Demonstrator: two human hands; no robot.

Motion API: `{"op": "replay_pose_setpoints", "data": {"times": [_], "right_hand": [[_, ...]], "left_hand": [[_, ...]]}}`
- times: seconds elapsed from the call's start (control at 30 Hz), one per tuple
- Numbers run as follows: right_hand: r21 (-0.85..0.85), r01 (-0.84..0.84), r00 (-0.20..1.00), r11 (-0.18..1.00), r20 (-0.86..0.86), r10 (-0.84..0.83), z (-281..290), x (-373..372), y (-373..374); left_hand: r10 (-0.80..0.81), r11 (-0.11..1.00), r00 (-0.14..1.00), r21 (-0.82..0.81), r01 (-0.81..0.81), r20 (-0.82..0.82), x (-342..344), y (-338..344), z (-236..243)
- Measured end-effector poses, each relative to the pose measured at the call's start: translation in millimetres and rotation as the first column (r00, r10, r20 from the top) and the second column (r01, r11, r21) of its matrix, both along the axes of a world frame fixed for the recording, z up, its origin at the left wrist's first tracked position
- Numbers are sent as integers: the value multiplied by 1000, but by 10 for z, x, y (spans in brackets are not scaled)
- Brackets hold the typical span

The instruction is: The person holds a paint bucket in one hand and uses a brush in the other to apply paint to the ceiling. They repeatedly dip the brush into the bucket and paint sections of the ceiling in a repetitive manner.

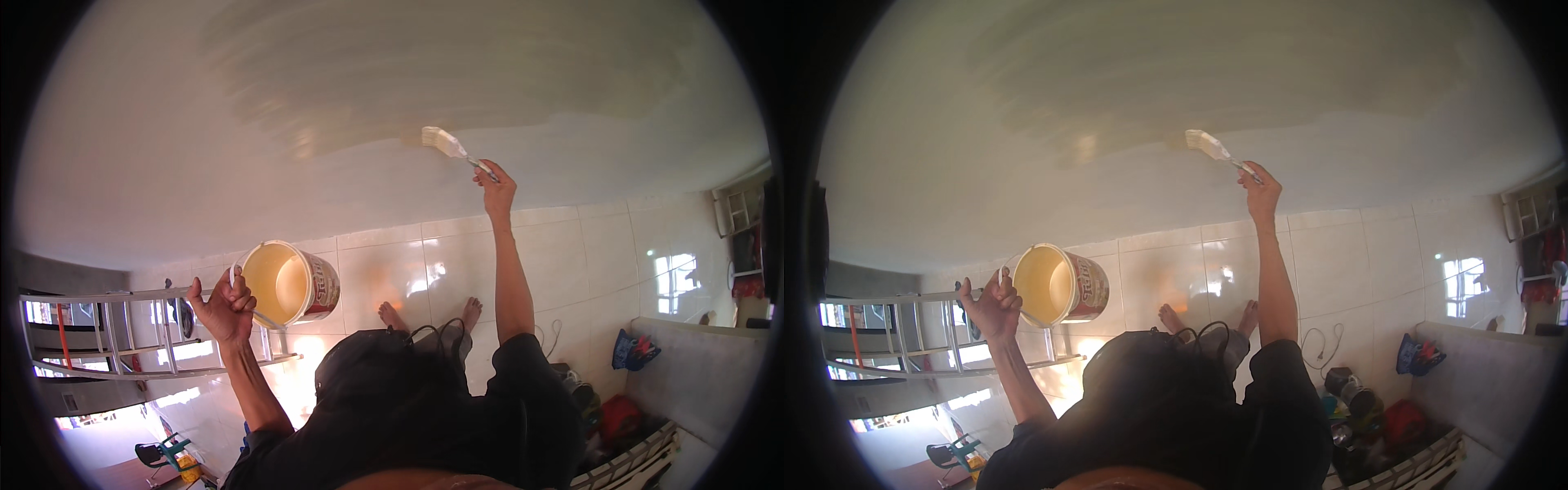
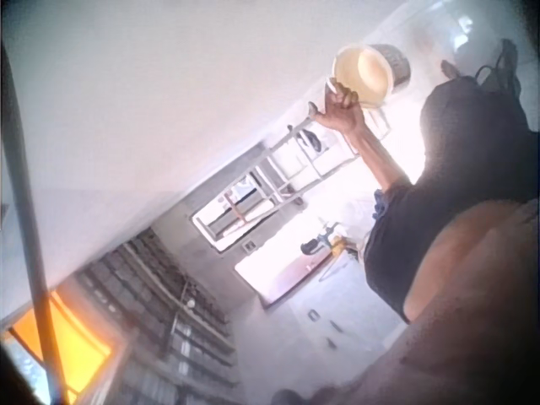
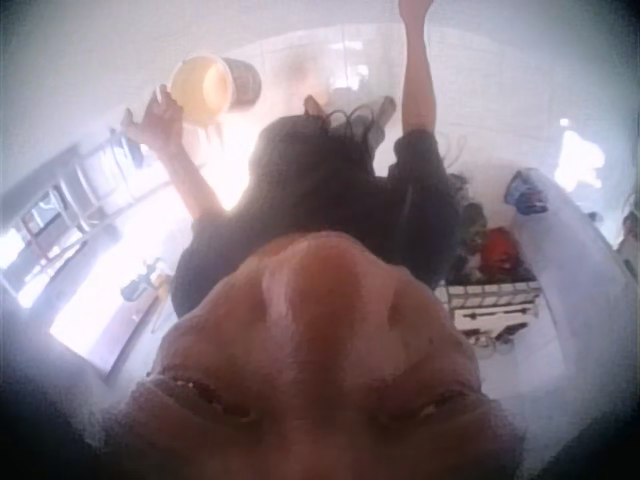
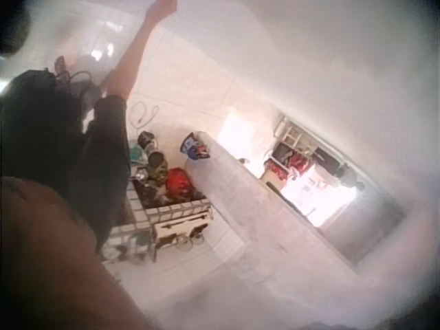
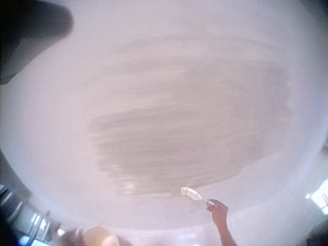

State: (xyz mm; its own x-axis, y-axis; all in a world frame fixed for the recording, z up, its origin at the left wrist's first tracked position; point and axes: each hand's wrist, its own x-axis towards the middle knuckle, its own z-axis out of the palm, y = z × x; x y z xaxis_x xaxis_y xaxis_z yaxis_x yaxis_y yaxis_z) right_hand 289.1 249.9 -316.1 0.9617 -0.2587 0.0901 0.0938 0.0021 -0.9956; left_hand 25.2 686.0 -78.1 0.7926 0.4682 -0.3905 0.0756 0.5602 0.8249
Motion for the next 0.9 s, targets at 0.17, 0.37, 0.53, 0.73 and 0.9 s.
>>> {"op": "replay_pose_setpoints", "data": {"times": [0.17, 0.37, 0.53, 0.73, 0.9], "right_hand": [[-51, 273, 961, 961, 67, -270, 67, -30, -998], [-85, 625, 779, 776, 132, -613, 96, -132, -1074], [-205, 730, 684, 652, 242, -689, -215, 10, -183], [-310, 558, 828, 769, 157, -538, -201, -383, 1641], [-358, 337, 934, 871, 245, -260, -224, -921, 2440]], "left_hand": [[-4, 1000, 1000, -7, 4, 19, -104, 277, -29], [30, 997, 999, -71, -29, 23, -158, 555, -146], [-5, 994, 999, -111, 11, 51, -183, 820, -173], [-7, 995, 998, -103, 13, 61, -320, 1192, -276], [11, 995, 998, -101, -5, 59, -424, 1393, -288]]}}
